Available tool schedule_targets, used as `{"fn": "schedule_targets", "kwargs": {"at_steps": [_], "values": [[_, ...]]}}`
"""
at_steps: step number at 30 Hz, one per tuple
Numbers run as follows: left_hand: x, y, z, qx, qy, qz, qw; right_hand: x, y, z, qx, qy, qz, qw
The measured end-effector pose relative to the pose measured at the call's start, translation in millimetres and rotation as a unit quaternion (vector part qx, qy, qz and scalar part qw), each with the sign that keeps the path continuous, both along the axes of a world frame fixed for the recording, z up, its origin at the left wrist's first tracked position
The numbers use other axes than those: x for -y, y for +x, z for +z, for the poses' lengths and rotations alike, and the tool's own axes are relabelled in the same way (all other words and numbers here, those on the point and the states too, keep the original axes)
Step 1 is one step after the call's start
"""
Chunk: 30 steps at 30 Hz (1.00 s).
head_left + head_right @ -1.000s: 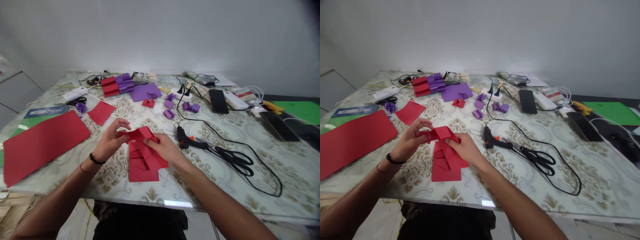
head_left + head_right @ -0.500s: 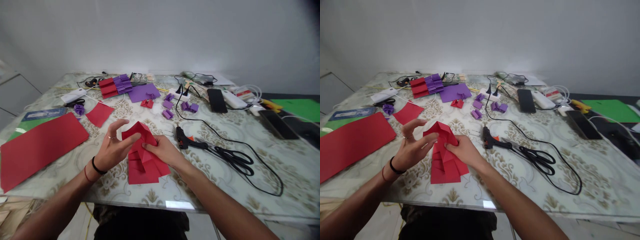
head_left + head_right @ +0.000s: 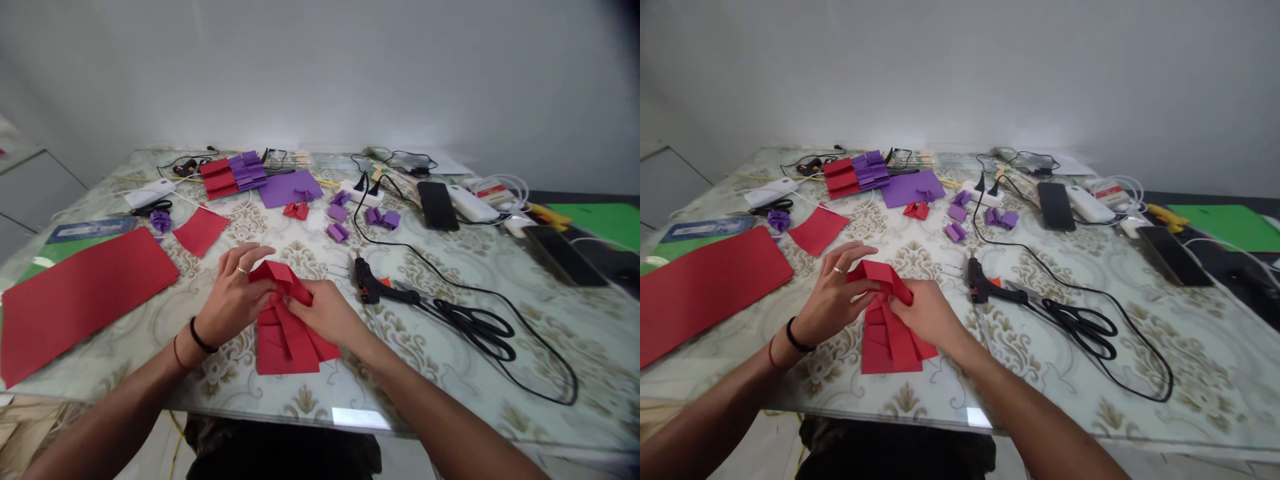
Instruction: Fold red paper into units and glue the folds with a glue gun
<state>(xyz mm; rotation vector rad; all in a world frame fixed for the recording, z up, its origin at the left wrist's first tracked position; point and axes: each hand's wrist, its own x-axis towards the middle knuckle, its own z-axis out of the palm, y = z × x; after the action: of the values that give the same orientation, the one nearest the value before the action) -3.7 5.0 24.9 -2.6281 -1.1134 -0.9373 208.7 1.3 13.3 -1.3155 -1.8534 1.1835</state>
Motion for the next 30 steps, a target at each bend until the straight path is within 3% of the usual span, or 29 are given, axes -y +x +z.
{"fn": "schedule_targets", "kwargs": {"at_steps": [16,30], "values": [[8.1,4.5,4.5,0.000,0.075,-0.020,0.997,1.7,-0.6,1.7,-0.098,-0.071,0.005,0.993],[7.8,-0.5,6.3,0.052,0.087,-0.019,0.995,2.3,-1.1,4.8,-0.229,-0.164,-0.007,0.960]]}}
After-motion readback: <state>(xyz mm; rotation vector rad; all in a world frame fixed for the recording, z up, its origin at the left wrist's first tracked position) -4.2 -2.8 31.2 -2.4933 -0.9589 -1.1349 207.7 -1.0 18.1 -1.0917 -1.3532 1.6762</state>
